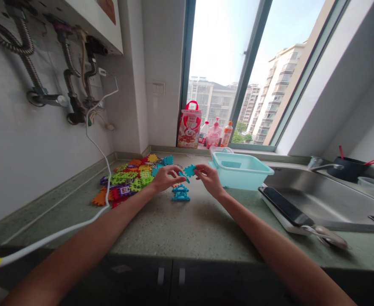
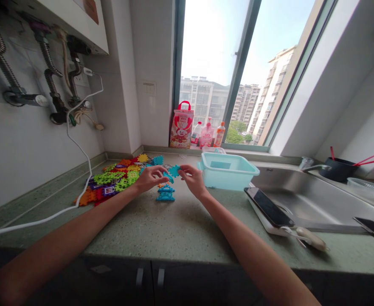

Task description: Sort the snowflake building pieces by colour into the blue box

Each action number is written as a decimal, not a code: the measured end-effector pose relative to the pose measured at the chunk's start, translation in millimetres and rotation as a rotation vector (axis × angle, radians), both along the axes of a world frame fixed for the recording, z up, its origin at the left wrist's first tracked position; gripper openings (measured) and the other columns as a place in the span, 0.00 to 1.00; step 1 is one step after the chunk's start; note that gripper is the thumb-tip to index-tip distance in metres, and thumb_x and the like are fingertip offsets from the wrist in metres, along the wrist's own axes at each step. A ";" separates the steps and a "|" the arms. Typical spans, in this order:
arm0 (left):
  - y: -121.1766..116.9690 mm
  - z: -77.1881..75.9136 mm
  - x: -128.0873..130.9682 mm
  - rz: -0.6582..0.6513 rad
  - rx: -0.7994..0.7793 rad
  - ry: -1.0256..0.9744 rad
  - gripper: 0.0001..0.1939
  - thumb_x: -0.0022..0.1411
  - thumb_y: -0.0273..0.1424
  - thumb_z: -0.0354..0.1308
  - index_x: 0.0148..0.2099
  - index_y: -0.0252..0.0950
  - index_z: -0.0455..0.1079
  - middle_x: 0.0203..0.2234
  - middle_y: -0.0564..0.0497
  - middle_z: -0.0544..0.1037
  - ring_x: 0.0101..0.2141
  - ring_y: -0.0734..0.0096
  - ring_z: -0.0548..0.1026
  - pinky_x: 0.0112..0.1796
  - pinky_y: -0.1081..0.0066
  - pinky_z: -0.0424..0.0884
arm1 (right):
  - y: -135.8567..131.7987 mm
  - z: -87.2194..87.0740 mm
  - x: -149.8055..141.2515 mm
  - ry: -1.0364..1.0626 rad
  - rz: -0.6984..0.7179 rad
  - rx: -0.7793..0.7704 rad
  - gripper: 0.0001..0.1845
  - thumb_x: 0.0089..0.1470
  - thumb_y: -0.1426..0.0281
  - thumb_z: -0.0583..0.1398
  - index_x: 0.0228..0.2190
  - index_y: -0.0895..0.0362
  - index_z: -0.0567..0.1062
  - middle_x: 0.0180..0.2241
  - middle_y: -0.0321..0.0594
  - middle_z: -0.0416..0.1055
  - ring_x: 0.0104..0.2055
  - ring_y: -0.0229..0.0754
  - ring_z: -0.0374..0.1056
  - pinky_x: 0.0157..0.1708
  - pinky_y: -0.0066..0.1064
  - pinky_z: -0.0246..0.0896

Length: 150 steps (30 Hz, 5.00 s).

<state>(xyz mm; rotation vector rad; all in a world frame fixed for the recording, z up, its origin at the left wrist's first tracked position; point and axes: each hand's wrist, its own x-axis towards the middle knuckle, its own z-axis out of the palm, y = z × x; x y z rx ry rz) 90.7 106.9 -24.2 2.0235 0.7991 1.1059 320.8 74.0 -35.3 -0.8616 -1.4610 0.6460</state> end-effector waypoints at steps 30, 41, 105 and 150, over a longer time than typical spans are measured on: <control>-88.3 -9.2 60.6 -0.549 0.750 0.559 0.39 0.59 0.59 0.65 0.60 0.36 0.72 0.47 0.38 0.81 0.48 0.50 0.79 0.56 0.56 0.70 | 22.7 0.7 28.7 0.042 -0.041 -0.047 0.26 0.45 0.48 0.70 0.36 0.54 0.76 0.31 0.36 0.77 0.33 0.42 0.76 0.24 0.29 0.74; -131.4 -26.6 64.2 -0.872 0.823 0.291 0.08 0.61 0.33 0.67 0.44 0.43 0.80 0.34 0.50 0.83 0.36 0.67 0.80 0.38 0.71 0.76 | 23.9 -13.6 22.4 0.049 0.032 -0.136 0.27 0.42 0.48 0.72 0.35 0.53 0.74 0.30 0.35 0.77 0.34 0.43 0.78 0.28 0.31 0.76; 31.2 -2.4 -35.6 -0.129 0.178 0.461 0.12 0.55 0.37 0.68 0.37 0.35 0.83 0.28 0.50 0.83 0.30 0.72 0.77 0.31 0.75 0.68 | -2.2 -28.5 -3.2 -0.582 0.098 -0.050 0.15 0.58 0.58 0.65 0.42 0.54 0.79 0.34 0.40 0.82 0.32 0.42 0.76 0.33 0.31 0.70; 16.7 -5.5 -14.4 -0.321 0.000 0.503 0.25 0.45 0.44 0.77 0.42 0.36 0.83 0.26 0.54 0.80 0.28 0.72 0.76 0.30 0.76 0.65 | -5.3 -22.9 -4.6 -0.512 0.138 -0.114 0.16 0.57 0.55 0.68 0.40 0.54 0.81 0.35 0.42 0.84 0.34 0.46 0.80 0.35 0.33 0.72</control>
